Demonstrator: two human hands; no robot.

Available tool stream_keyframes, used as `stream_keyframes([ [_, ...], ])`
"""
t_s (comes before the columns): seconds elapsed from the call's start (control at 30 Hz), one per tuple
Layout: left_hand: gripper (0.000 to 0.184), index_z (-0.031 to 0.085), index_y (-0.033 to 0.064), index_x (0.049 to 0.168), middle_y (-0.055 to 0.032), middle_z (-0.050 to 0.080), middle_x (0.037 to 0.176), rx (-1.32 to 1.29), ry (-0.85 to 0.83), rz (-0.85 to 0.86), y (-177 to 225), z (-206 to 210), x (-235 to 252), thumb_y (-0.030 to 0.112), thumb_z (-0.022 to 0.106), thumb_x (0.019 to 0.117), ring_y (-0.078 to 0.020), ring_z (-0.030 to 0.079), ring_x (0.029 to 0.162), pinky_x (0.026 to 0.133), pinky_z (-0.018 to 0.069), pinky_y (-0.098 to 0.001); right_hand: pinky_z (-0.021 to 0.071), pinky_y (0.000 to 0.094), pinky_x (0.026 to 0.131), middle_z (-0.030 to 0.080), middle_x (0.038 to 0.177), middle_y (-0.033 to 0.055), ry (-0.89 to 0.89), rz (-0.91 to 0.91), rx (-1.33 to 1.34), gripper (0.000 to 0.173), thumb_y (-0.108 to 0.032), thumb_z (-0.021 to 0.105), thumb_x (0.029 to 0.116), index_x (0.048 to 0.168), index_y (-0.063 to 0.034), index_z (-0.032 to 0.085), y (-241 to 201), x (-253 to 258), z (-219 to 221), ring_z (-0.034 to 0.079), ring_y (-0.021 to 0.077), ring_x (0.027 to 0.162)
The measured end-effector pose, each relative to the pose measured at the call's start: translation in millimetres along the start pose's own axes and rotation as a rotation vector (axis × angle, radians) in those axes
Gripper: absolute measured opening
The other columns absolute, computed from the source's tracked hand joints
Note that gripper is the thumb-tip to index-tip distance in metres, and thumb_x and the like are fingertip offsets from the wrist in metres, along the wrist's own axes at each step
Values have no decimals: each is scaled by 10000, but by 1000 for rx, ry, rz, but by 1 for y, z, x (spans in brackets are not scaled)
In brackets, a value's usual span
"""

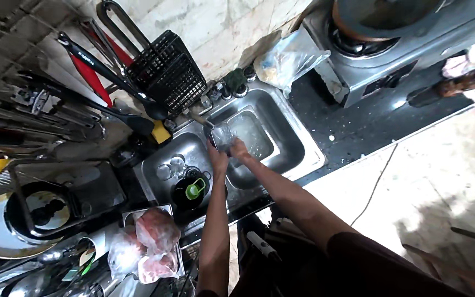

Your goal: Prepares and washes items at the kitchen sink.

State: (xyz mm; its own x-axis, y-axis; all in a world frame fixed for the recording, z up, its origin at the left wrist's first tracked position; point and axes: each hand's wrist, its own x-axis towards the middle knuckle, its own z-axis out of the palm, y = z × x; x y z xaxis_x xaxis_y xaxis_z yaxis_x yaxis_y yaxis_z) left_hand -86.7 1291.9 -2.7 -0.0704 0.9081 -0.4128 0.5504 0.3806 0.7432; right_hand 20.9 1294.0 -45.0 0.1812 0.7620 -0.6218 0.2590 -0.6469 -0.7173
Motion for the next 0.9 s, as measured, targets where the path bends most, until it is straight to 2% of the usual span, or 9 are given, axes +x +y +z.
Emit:
stream_keyframes([
  [0.1, 822, 232, 118, 1614, -286, 582, 1369, 186, 10, -13, 0, -8, 3, 16, 635, 906, -478, 614, 1193, 936, 530, -661, 569, 596, 827, 658, 1201, 256, -95, 64, 119, 447, -81, 597, 953, 1394, -38, 536, -3, -18, -1, 690, 392, 992],
  [0.23, 751, 368, 74, 1559, -290, 593, 1353, 243, -66, -2, -7, -10, 22, -6, 660, 872, -468, 597, 1225, 987, 504, -647, 642, 500, 781, 632, 1234, 254, -156, 127, 202, 377, -102, 500, 1038, 1399, 6, 490, 2, -19, -10, 736, 330, 925],
  [0.33, 687, 375, 70, 1566, -281, 591, 1371, 254, -111, 18, -12, -1, 25, 33, 633, 930, -457, 596, 1243, 1016, 494, -643, 630, 529, 767, 676, 1164, 237, -81, 43, 119, 517, -223, 579, 1025, 1494, -81, 415, 1, -37, -26, 743, 339, 859],
  [0.4, 742, 352, 57, 1574, -282, 558, 1417, 205, -127, 29, -19, 6, 29, 35, 668, 903, -457, 566, 1284, 1043, 478, -640, 621, 554, 749, 687, 1142, 230, -39, -24, 134, 608, -237, 623, 997, 1543, -145, 371, 3, -42, -34, 738, 356, 838],
  [0.53, 976, 214, 129, 1633, -242, 442, 1546, 0, -158, -42, -18, 11, 28, -54, 698, 806, -437, 491, 1367, 1048, 474, -642, 572, 642, 753, 701, 1119, 227, 115, -155, 5, 593, -54, 654, 925, 1483, -164, 485, 5, -34, -36, 704, 422, 909],
  [0.7, 905, 159, 94, 1639, -247, 445, 1543, -3, -50, -24, -12, 11, 17, -32, 638, 882, -406, 477, 1393, 1117, 431, -594, 538, 678, 806, 675, 1148, 290, 55, -136, -28, 536, 8, 627, 916, 1433, -76, 509, -10, -38, -34, 674, 494, 1005],
  [0.77, 911, 97, 106, 1645, -247, 434, 1549, -44, -42, -46, -11, 7, 15, -29, 618, 910, -403, 510, 1363, 1080, 468, -592, 543, 633, 857, 650, 1232, 273, -87, -107, 65, 521, -18, 600, 952, 1456, -56, 473, -19, -44, -38, 666, 448, 1058],
  [0.83, 905, 98, 121, 1637, -261, 456, 1513, -132, -27, -70, -18, 4, 15, -52, 607, 909, -424, 622, 1218, 910, 582, -621, 573, 542, 869, 626, 1304, 229, -226, -96, 223, 529, 12, 561, 967, 1478, -58, 442, -27, -49, -40, 674, 356, 1064],
  [0.9, 915, 97, 148, 1637, -262, 446, 1519, -153, -30, -93, -20, -1, 14, -84, 582, 897, -444, 633, 1189, 857, 590, -640, 595, 484, 850, 587, 1360, 213, -302, -57, 352, 540, 41, 491, 992, 1513, -60, 392, -33, -48, -37, 674, 311, 1068],
])
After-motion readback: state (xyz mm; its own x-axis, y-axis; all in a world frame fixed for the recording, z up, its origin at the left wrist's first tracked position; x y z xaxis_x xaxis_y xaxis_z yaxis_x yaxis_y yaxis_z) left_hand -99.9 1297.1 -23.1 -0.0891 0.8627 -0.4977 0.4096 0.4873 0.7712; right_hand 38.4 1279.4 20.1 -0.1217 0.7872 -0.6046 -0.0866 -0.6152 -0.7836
